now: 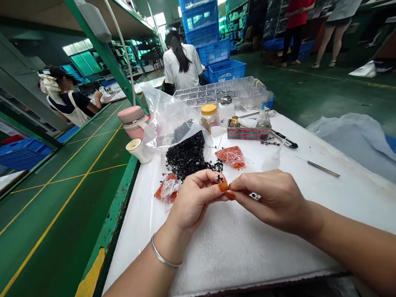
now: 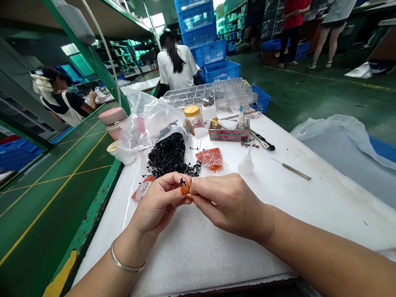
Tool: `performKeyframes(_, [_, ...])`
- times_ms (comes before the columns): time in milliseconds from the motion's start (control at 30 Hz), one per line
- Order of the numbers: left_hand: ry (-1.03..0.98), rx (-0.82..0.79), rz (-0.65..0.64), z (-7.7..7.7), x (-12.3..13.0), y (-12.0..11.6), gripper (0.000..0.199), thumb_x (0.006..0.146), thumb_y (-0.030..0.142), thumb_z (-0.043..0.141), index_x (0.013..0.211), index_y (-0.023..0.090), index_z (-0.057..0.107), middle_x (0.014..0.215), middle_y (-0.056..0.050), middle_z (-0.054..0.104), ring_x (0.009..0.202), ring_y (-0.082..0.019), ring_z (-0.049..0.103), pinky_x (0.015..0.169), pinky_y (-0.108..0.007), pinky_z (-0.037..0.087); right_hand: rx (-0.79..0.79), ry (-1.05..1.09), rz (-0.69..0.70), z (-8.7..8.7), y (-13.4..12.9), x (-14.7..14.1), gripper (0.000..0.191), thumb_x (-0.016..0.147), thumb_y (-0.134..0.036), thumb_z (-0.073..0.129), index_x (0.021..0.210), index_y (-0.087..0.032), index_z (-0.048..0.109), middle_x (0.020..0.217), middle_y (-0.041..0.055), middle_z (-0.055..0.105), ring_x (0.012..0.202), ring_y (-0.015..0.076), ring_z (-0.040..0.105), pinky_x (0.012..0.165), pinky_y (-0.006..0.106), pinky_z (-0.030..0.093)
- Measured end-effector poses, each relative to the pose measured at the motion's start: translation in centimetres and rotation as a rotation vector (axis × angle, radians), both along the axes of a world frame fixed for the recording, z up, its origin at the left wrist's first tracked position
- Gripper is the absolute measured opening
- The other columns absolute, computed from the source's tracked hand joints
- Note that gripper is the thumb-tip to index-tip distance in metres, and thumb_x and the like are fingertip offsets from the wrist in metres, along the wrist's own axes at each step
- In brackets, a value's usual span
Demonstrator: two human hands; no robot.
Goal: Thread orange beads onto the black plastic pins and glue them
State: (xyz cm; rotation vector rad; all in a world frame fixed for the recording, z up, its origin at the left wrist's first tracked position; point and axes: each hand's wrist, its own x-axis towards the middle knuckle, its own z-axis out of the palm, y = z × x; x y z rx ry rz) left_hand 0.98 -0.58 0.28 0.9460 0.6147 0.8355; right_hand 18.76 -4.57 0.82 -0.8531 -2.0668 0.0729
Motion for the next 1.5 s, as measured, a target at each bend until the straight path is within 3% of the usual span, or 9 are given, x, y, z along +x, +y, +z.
performKeyframes(267, [0.017, 0.034, -0.001, -0.2, 0.1, 0.0, 0.011, 0.072, 0.014, 0.078, 0.074, 0.012, 0.067, 0.08, -0.002, 0.065, 0.068, -0.01, 0.066, 0.066, -0.02, 0.055, -0.002, 0.005, -0.013, -0.1, -0.1, 0.1, 0.015, 0.088, -0.006, 0.053, 0.079, -0.018, 0.057, 0.062, -0.0025, 0.061, 0.053, 0.0081, 0.054, 0.052, 0.022, 0.038])
performKeyframes(467, [0.016, 0.052, 0.031, 0.3, 0.1, 0.0, 0.013, 0.069, 0.014, 0.08, 0.072, 0.012, 0.067, 0.078, -0.001, 0.065, 0.067, -0.009, 0.065, 0.062, -0.018, 0.053, -0.111, 0.127, -0.025, 0.0, 0.2, 0.1, 0.018, 0.084, -0.005, 0.059, 0.095, -0.019, 0.06, 0.078, -0.0026, 0.071, 0.064, 0.0079, 0.065, 0.06, 0.017, 0.046])
performKeyframes(833, [0.047, 0.167, 0.08, 0.2, 0.3, -0.4, 0.014, 0.071, 0.016, 0.079, 0.072, 0.012, 0.066, 0.08, -0.003, 0.062, 0.065, -0.011, 0.062, 0.063, -0.023, 0.049, -0.261, 0.249, 0.03, -0.2, 0.7, 0.1, 0.017, 0.083, -0.004, 0.057, 0.078, -0.019, 0.063, 0.068, -0.0025, 0.07, 0.059, 0.0087, 0.065, 0.056, 0.017, 0.048])
performKeyframes(1367, [-0.023, 0.2, 0.132, -0.9, 1.2, 0.0, 0.032, 0.057, 0.028, 0.088, 0.063, 0.012, 0.061, 0.076, -0.002, 0.058, 0.055, -0.013, 0.061, 0.051, -0.024, 0.046, -0.217, 0.335, 0.116, -0.7, 0.5, -0.6, 0.018, 0.086, -0.01, 0.047, 0.074, -0.02, 0.055, 0.063, 0.001, 0.068, 0.054, 0.0122, 0.066, 0.052, 0.02, 0.05])
performKeyframes(1500, [-0.014, 0.192, 0.128, -0.9, 1.1, 0.1, 0.031, 0.058, 0.03, 0.088, 0.066, 0.012, 0.064, 0.075, -0.003, 0.059, 0.058, -0.013, 0.061, 0.052, -0.024, 0.046, -0.162, 0.285, 0.058, -1.1, 0.8, -0.4, 0.015, 0.087, -0.01, 0.053, 0.076, -0.02, 0.058, 0.066, 0.0002, 0.07, 0.057, 0.0124, 0.067, 0.054, 0.02, 0.05])
